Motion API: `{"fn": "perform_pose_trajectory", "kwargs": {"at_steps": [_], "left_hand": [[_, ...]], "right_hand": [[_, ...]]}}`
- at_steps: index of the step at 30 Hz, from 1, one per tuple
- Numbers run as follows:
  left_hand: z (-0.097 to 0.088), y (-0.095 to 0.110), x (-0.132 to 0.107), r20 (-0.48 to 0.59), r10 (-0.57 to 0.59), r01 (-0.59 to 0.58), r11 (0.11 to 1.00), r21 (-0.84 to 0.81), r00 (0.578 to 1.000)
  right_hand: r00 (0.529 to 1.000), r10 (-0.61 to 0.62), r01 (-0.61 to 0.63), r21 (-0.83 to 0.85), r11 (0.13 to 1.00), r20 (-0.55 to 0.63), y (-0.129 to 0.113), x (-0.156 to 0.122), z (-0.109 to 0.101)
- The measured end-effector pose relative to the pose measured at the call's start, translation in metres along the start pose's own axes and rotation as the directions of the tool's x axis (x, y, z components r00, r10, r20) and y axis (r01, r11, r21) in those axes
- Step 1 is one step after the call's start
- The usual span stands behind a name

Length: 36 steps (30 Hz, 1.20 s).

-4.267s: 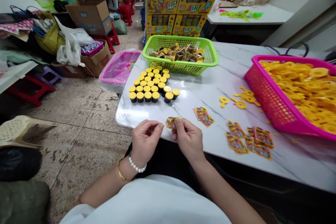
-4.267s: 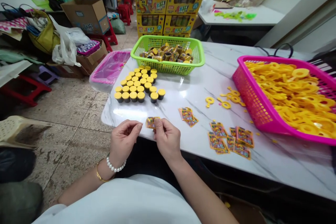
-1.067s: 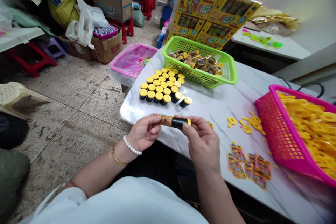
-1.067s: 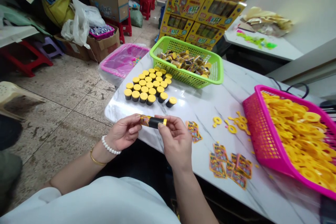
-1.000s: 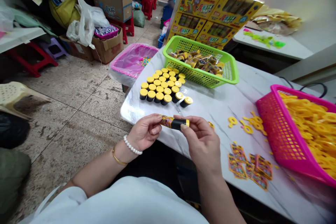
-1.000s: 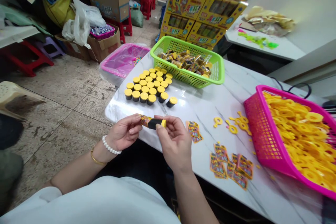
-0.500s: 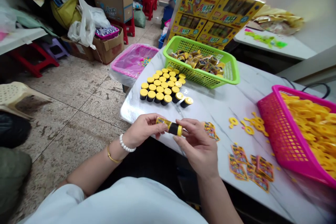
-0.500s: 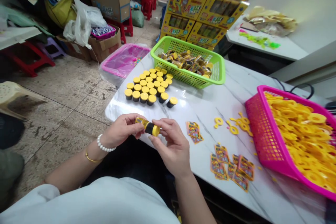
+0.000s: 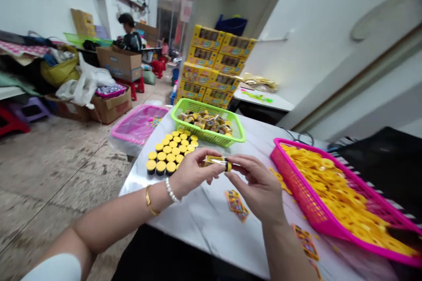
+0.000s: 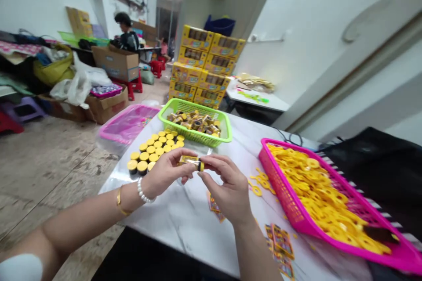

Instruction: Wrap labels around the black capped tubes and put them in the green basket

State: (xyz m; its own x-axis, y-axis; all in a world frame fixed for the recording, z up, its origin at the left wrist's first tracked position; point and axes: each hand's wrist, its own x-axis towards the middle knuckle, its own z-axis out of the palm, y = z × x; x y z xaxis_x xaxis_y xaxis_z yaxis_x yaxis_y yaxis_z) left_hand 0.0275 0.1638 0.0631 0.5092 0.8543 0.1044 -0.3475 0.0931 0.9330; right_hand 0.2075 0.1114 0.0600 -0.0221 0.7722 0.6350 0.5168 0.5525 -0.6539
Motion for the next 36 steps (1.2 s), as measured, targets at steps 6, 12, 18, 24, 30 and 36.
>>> {"fn": "perform_pose_trajectory", "kwargs": {"at_steps": [6,12,18,24,30,36], "left_hand": [[-0.008,-0.034,-0.01,-0.046,0.098,-0.092,0.989,0.118,0.994],[-0.01,-0.028,-0.011,-0.03,0.127,-0.121,0.982,0.147,0.991],[-0.014,-0.034,-0.009,-0.049,-0.054,0.063,0.976,0.209,0.997],[-0.019,-0.032,-0.004,-0.026,0.0,0.007,0.966,0.26,1.0],[-0.019,-0.028,-0.001,-0.008,-0.104,0.102,0.961,0.257,0.995],[-0.016,-0.029,-0.005,0.072,0.095,-0.112,0.953,0.282,0.993]], "right_hand": [[0.999,-0.042,0.043,0.036,0.998,-0.025,0.02,-0.024,0.014],[0.991,-0.131,0.132,-0.032,0.991,0.024,0.022,-0.022,0.009],[0.995,0.081,-0.079,0.037,0.996,-0.052,0.018,-0.023,0.021],[0.899,0.437,-0.409,0.395,0.823,0.021,0.019,-0.02,0.029],[0.968,0.239,-0.211,0.267,0.94,-0.078,0.021,-0.02,0.03],[0.818,0.538,-0.548,0.562,0.62,0.203,0.021,-0.017,0.031]]}}
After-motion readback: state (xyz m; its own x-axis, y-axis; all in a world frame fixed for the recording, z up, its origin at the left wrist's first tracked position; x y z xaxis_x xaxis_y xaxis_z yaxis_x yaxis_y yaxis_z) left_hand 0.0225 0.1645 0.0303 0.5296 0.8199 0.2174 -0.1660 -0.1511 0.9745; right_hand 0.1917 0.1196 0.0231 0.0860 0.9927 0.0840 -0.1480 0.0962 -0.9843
